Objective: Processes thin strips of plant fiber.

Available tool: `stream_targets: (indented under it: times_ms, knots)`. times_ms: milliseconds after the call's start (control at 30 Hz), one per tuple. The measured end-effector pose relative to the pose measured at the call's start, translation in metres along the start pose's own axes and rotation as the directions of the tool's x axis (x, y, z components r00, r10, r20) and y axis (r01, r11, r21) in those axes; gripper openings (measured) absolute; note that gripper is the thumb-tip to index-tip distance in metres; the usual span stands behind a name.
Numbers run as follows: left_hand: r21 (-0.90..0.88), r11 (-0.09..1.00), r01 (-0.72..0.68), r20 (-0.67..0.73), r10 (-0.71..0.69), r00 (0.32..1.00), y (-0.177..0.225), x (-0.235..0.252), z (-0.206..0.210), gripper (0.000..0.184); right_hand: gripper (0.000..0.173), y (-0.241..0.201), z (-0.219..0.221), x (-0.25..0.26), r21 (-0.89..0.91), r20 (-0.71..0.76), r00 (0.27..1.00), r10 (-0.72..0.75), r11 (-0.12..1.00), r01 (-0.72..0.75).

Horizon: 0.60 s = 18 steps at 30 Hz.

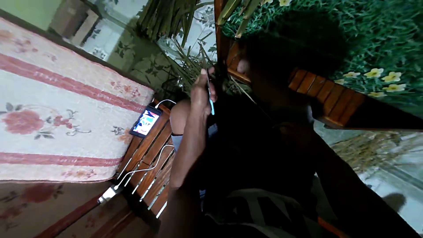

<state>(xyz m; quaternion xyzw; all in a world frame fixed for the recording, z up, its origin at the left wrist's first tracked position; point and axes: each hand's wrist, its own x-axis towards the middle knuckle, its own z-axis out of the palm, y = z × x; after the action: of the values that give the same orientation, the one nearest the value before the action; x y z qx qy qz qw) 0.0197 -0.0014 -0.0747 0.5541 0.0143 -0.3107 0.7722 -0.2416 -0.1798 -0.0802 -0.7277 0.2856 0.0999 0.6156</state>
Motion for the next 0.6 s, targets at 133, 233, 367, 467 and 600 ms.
stream_targets:
  times_ms: [133, 233, 367, 467, 600]
  knots:
    - [0.249, 0.965, 0.079, 0.193, -0.129, 0.973, -0.035, -0.027, 0.013, 0.033, 0.032, -0.017, 0.013, 0.017, 0.096, 0.042, 0.996, -0.081, 0.992, 0.077]
    - [0.354, 0.931, 0.084, 0.44, -0.246, 0.864, -0.05, -0.042, 0.022, 0.024, 0.032, -0.016, 0.024, 0.033, 0.107, 0.094, 0.968, -0.234, 0.969, 0.224]
    - [0.17, 0.982, 0.088, 0.371, -0.146, 0.917, -0.032, -0.034, 0.013, 0.038, 0.03, -0.03, 0.026, 0.029, 0.117, 0.092, 0.984, -0.151, 0.983, 0.139]
    - [0.103, 0.987, 0.124, 0.289, -0.149, 0.946, -0.032, -0.032, 0.01, 0.043, 0.03, -0.041, 0.023, 0.02, 0.04, 0.125, 0.989, -0.081, 0.996, 0.077]
    - [0.184, 0.968, 0.17, 0.336, -0.224, 0.915, -0.038, -0.039, 0.014, 0.034, 0.032, -0.015, 0.015, 0.022, 0.042, 0.121, 0.978, -0.17, 0.985, 0.166]
